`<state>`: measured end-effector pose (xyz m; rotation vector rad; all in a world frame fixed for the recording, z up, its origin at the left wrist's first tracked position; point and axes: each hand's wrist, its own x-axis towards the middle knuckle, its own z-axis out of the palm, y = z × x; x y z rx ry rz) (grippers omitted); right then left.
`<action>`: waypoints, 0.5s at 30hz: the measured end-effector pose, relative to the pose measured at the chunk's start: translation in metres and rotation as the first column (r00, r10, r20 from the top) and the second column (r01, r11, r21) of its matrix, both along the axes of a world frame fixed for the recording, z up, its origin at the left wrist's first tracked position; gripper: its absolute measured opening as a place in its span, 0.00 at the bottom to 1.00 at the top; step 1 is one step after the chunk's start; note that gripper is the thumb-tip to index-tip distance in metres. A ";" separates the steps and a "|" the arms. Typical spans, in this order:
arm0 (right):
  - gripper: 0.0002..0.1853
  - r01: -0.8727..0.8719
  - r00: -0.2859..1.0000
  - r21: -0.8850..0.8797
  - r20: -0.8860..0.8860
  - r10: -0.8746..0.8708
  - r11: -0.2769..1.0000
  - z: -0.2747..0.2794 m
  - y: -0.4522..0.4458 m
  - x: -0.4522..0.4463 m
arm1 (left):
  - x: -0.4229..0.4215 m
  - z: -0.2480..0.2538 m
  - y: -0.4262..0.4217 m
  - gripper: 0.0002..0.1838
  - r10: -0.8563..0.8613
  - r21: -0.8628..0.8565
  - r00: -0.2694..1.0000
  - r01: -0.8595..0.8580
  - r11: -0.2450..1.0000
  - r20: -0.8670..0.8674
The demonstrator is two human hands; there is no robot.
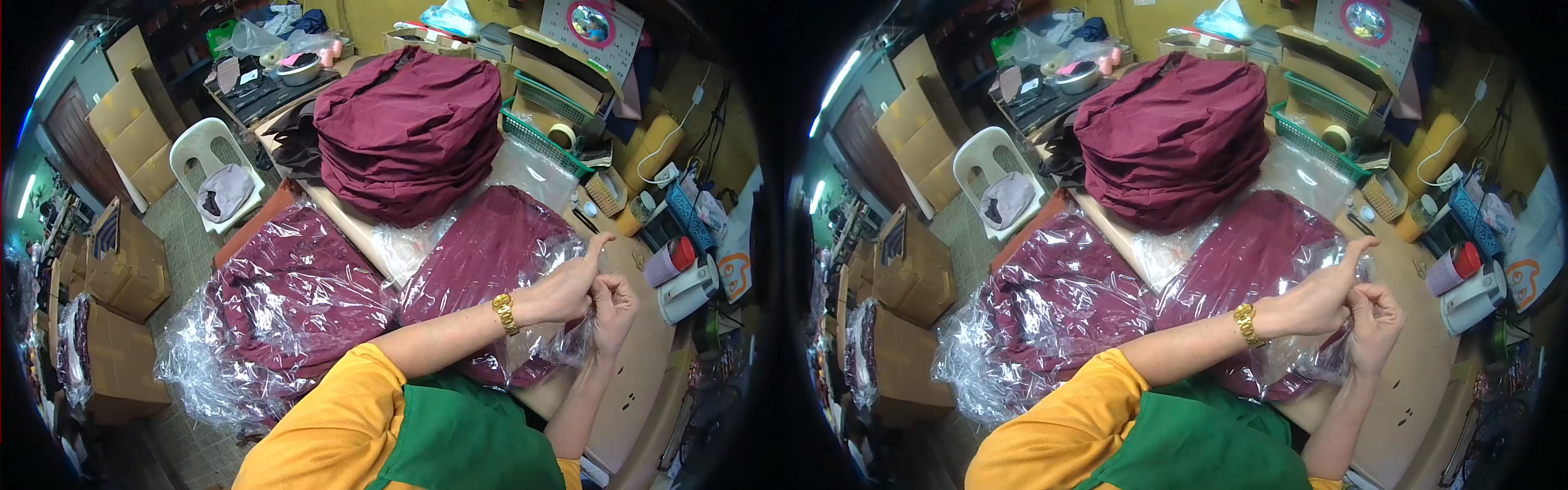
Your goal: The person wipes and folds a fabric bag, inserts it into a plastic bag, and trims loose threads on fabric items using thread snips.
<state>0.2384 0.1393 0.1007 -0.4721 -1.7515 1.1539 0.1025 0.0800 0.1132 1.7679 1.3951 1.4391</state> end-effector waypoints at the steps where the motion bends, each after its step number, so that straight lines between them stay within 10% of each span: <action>1: 0.04 -0.037 0.999 0.007 0.004 0.037 0.999 -0.003 0.005 0.003 | -0.001 0.001 -0.002 0.46 0.003 -0.051 1.000 -0.002 0.999 0.021; 5: 0.05 0.188 0.982 -0.134 0.025 -0.186 0.973 -0.016 0.038 0.030 | -0.009 -0.008 -0.017 0.32 0.231 0.275 0.948 -0.167 0.947 -0.218; 9: 0.09 0.587 0.781 0.532 -0.174 -0.600 0.611 0.021 -0.004 -0.003 | -0.009 -0.021 -0.011 0.22 0.262 0.249 0.928 -0.197 0.948 -0.264; 15: 0.10 0.338 0.807 0.492 0.288 -0.516 0.803 0.014 -0.011 -0.010 | -0.007 -0.002 -0.028 0.12 0.191 0.326 0.871 -0.038 0.945 -0.452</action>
